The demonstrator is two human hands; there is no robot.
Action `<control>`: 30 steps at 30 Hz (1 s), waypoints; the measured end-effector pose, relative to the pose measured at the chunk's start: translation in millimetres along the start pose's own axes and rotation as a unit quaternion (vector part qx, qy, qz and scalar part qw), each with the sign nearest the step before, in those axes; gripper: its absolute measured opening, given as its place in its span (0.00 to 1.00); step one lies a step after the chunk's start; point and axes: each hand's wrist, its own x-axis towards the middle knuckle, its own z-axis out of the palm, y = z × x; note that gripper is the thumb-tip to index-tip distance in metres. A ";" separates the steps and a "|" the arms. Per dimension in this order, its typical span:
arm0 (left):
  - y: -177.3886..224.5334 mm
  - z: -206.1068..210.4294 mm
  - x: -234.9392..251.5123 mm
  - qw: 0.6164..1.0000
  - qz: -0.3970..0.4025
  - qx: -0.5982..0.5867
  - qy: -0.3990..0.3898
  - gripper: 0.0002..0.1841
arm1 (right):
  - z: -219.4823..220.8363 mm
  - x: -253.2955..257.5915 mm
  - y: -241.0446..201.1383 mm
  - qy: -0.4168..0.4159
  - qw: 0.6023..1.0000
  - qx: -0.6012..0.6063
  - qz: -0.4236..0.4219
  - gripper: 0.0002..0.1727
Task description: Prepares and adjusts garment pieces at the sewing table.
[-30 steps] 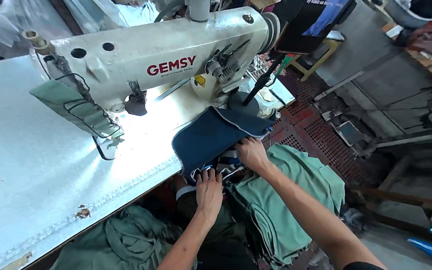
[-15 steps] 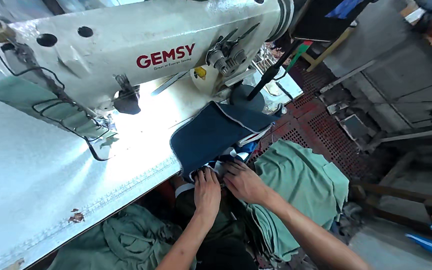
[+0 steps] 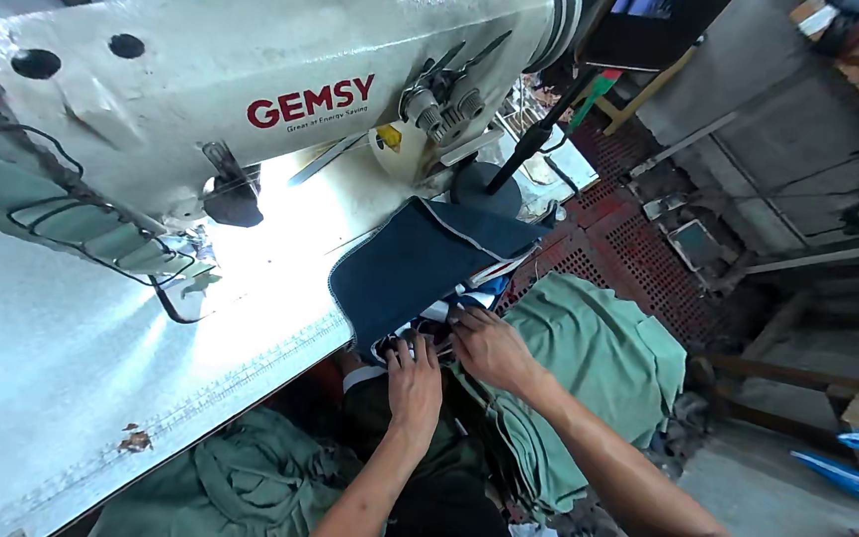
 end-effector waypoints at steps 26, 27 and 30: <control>-3.7 5.5 -7.4 0.999 0.000 -0.001 0.037 0.24 | -19.5 47.4 -40.1 -0.138 0.985 -0.032 0.101 0.18; -3.4 6.6 -6.0 0.999 -0.007 -0.002 0.036 0.25 | -14.7 52.5 -42.5 -0.136 0.984 -0.042 0.107 0.17; -5.3 9.5 -0.6 0.999 -0.007 -0.002 0.049 0.25 | -5.7 53.2 -34.6 -0.083 0.992 -0.015 0.090 0.18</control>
